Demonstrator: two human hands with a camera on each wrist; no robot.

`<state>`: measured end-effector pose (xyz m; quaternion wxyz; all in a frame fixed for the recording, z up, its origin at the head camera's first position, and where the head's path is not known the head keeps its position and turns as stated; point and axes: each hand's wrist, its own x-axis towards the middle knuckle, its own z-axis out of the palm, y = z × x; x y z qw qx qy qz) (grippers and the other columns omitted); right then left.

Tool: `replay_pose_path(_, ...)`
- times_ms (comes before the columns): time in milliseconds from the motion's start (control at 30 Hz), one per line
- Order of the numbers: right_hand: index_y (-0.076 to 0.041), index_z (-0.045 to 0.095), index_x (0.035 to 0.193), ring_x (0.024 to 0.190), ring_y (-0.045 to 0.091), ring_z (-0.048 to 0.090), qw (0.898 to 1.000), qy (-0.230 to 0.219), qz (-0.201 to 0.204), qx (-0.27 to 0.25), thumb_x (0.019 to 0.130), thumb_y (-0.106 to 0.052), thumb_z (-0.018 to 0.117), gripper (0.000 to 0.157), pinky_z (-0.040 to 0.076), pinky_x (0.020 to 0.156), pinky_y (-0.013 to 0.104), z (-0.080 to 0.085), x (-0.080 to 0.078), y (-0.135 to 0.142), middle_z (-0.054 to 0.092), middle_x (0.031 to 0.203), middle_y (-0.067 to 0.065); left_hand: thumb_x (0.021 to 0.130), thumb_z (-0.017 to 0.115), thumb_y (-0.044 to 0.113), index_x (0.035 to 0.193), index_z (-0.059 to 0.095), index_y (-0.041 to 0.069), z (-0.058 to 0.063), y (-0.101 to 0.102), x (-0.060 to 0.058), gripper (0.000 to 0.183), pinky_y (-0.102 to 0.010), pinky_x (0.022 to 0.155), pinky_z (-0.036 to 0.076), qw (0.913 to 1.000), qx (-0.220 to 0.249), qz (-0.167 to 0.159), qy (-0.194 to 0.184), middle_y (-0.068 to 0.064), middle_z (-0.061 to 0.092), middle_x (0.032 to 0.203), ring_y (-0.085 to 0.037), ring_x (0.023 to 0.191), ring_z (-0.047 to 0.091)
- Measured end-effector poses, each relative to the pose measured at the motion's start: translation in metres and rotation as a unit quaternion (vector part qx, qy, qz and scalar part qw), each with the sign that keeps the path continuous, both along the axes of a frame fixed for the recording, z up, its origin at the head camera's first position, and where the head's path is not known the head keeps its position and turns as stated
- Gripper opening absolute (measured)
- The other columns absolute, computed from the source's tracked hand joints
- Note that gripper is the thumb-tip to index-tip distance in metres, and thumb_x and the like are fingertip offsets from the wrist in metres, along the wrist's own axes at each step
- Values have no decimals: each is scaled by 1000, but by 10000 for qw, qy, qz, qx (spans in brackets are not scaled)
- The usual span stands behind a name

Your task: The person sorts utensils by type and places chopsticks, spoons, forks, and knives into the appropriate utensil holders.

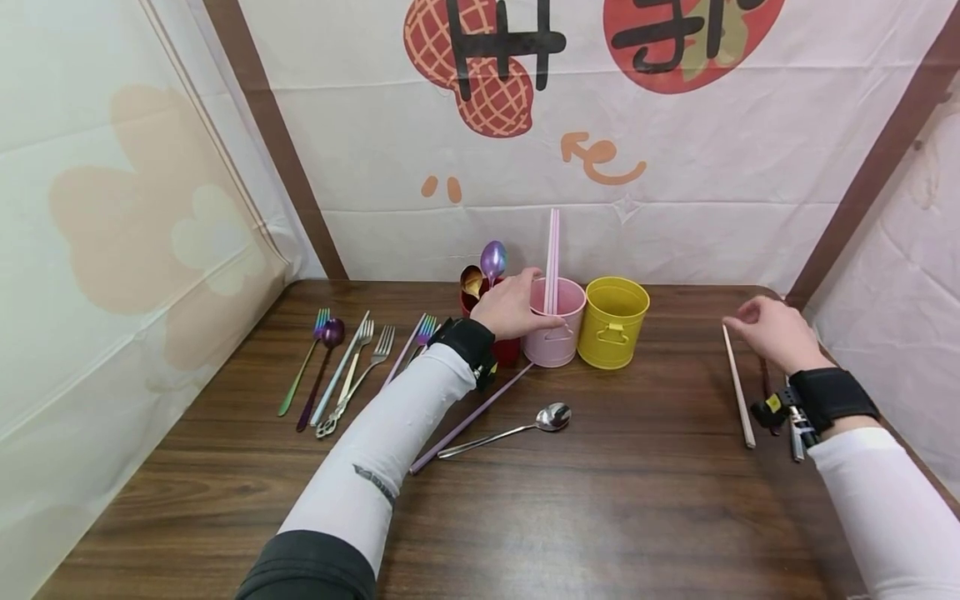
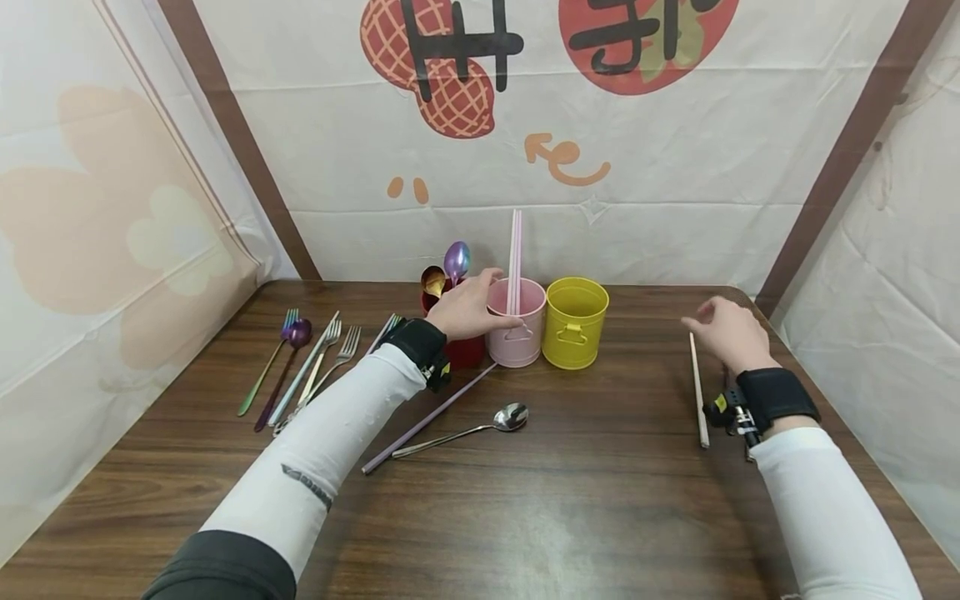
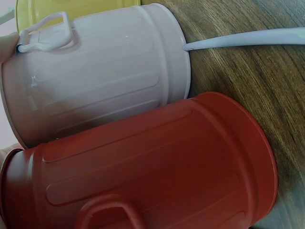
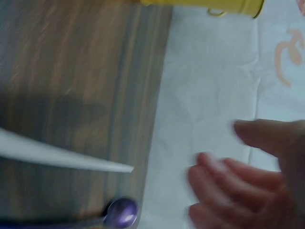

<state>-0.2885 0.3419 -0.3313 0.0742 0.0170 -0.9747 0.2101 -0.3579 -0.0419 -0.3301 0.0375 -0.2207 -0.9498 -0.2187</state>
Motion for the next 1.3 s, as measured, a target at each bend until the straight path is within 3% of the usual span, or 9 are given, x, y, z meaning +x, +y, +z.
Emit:
replay_pose_path(100, 8, 62, 95, 72, 31, 61, 9948, -925, 300, 309, 94, -34, 59, 43, 45, 61, 43, -6, 1, 10, 65, 77, 16, 75, 71, 64, 142, 38, 11, 0, 0, 0, 91, -39, 83, 53, 10000, 39, -18, -15, -8, 59, 124, -20, 108, 58)
replay_pose_path(200, 2, 63, 77, 59, 19, 58, 9827, -1747, 549, 272, 92, -31, 61, 36, 44, 53, 34, -12, 2, 14, 60, 63, 3, 76, 71, 63, 142, 38, 11, 0, 0, 0, 91, -38, 83, 53, 10000, 21, -8, -37, -8, 59, 125, -20, 109, 58)
replay_pose_path(400, -6, 57, 65, 50, 10, 50, 9643, -2581, 557, -188, 90, -30, 66, 35, 42, 46, 25, -22, 4, 16, 54, 56, -2, 76, 70, 64, 144, 35, 12, 2, 2, 2, 93, -38, 86, 52, 10000, -26, 2, -88, -8, 57, 129, -20, 112, 56)
replay_pose_path(533, -8, 58, 63, 49, 9, 49, 9604, -2732, 480, -263, 89, -30, 67, 35, 38, 45, 22, -27, 4, 17, 55, 56, -3, 76, 70, 64, 145, 35, 12, 4, 3, 3, 93, -39, 86, 52, 9999, -43, -14, -107, -8, 57, 129, -20, 112, 56)
replay_pose_path(967, -5, 62, 62, 47, 9, 54, 9626, -2637, 566, -257, 86, -21, 68, 30, 35, 45, 22, -32, 4, 19, 58, 54, -2, 76, 71, 64, 144, 36, 12, 2, 2, 0, 92, -38, 84, 52, 10000, -14, -10, -50, -7, 58, 126, -20, 109, 57)
replay_pose_path(1300, -3, 63, 62, 49, 8, 57, 9635, -2564, 557, -535, 86, -13, 68, 27, 48, 49, 23, -32, 7, 15, 61, 54, -1, 76, 71, 62, 143, 37, 11, 2, 0, 0, 90, -38, 83, 53, 10000, 8, -29, -62, -8, 59, 126, -20, 109, 58)
